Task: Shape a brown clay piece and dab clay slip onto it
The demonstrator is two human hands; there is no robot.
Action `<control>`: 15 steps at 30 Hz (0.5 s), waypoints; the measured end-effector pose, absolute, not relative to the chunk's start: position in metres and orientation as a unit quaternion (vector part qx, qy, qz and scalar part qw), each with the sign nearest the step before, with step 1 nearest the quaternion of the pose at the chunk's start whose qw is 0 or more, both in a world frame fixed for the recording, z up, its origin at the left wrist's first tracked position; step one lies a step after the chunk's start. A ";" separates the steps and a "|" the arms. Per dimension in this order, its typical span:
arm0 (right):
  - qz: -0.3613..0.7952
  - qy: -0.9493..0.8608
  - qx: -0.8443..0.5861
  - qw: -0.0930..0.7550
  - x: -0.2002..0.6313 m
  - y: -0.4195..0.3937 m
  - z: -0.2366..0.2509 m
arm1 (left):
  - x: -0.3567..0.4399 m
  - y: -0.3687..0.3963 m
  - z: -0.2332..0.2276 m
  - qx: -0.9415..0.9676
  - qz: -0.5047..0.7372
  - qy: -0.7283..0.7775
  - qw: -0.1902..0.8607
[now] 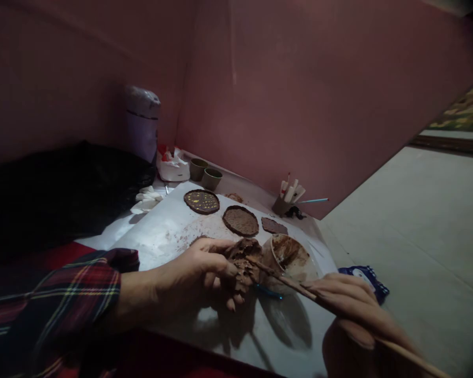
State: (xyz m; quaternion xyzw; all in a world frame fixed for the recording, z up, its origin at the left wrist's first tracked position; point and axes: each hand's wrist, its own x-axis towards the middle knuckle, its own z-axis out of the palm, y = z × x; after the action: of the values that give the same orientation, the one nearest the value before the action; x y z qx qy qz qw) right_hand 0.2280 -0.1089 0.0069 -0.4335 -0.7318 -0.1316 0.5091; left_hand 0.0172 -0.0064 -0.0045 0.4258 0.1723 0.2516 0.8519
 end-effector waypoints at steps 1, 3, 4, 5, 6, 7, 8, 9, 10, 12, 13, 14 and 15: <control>-0.124 -0.745 -0.424 0.500 0.226 -0.109 0.007 | 0.017 -0.006 -0.004 0.425 0.250 0.170 0.853; -0.115 -0.775 -0.401 0.475 0.225 -0.106 0.007 | 0.016 -0.007 -0.004 0.425 0.252 0.167 0.853; -0.121 -0.782 -0.389 0.471 0.224 -0.104 0.007 | 0.016 -0.007 -0.005 0.426 0.254 0.165 0.853; -0.127 -0.786 -0.382 0.469 0.223 -0.102 0.007 | 0.016 -0.007 -0.005 0.427 0.259 0.161 0.851; -0.135 -0.785 -0.377 0.472 0.222 -0.100 0.008 | 0.016 -0.007 -0.006 0.430 0.265 0.158 0.849; -0.142 -0.780 -0.375 0.481 0.220 -0.098 0.008 | 0.016 -0.007 -0.006 0.433 0.268 0.154 0.847; -0.149 -0.773 -0.374 0.491 0.218 -0.097 0.009 | 0.016 -0.008 -0.007 0.435 0.269 0.151 0.846; -0.153 -0.765 -0.376 0.499 0.216 -0.096 0.009 | 0.016 -0.008 -0.007 0.435 0.270 0.149 0.846; -0.157 -0.760 -0.380 0.503 0.215 -0.095 0.010 | 0.016 -0.008 -0.007 0.433 0.268 0.150 0.848; -0.165 -0.764 -0.378 0.496 0.216 -0.095 0.010 | 0.016 -0.008 -0.007 0.430 0.264 0.156 0.849; -0.166 -0.772 -0.375 0.485 0.217 -0.096 0.009 | 0.016 -0.007 -0.007 0.430 0.263 0.159 0.849; -0.166 -0.779 -0.371 0.477 0.219 -0.095 0.007 | 0.016 -0.007 -0.007 0.431 0.264 0.160 0.848; -0.163 -0.786 -0.368 0.470 0.220 -0.095 0.005 | 0.016 -0.007 -0.007 0.432 0.264 0.161 0.847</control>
State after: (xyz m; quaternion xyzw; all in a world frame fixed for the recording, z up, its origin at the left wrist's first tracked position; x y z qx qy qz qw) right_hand 0.2204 -0.0953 0.0053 -0.3682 -0.7857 -0.1629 0.4697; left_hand 0.0161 -0.0073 -0.0066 0.4318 0.1610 0.2642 0.8472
